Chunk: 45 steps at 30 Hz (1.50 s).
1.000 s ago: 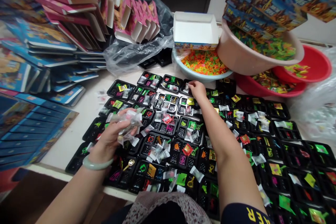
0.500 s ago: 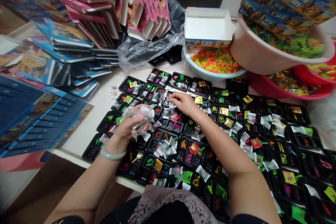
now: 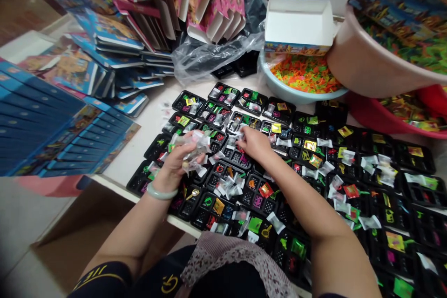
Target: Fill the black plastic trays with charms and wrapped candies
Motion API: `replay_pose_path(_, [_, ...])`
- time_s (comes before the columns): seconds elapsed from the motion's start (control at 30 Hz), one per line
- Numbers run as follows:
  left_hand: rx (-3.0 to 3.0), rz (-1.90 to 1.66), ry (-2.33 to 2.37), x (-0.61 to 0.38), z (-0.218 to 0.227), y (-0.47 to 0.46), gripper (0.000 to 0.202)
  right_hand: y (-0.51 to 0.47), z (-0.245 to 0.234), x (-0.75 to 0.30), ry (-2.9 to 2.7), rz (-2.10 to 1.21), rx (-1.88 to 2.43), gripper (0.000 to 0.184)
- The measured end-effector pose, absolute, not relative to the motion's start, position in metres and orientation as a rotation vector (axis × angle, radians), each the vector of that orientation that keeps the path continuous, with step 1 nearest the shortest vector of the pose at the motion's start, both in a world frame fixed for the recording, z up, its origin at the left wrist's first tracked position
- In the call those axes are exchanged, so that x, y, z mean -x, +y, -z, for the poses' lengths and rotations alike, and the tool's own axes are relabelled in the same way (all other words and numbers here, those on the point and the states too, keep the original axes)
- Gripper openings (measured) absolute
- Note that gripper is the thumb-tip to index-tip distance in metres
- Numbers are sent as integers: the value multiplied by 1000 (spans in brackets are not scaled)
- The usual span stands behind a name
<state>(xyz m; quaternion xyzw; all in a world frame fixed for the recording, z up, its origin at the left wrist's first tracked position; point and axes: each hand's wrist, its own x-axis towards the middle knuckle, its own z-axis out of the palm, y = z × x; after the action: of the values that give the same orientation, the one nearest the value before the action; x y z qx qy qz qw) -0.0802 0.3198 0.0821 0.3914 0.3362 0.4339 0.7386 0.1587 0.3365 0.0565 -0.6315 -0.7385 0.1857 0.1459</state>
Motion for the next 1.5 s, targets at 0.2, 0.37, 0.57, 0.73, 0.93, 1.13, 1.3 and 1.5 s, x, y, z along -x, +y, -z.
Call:
replay_pose_path(0.2, [-877,-982,707,88,-80,318,44,339,-48,-164,-1855,-840,1764,22])
replay_pose_path(0.37, [-852,-995,700,94,-76,317,44,337,-49,-169,-1871,-733,1751,23])
replay_pose_path(0.57, [-837,-1002,691,94,-77,314,44,329,-59,-148,-2082,-466,1941,36])
replay_pose_path(0.73, [-829,-1002,701,99,-77,312,48,334,-51,-152,-1855,-731,1866,29])
replay_pose_path(0.93, [-821,-1026,710,103,-73,311,49,342,-43,-186,-1484,-925,1721,29])
replay_pose_path(1.13, [-822,-993,671,99,-72,312,50,356,-60,-187,-1717,-441,2068,23])
replay_pose_path(1.3, [-830,-1011,686,100,-75,311,46,356,-57,-174,-1747,-495,2010,22])
replay_pose_path(1.5, [-849,-1014,706,113,-73,311,42,352,-61,-219,-1292,-781,1648,38])
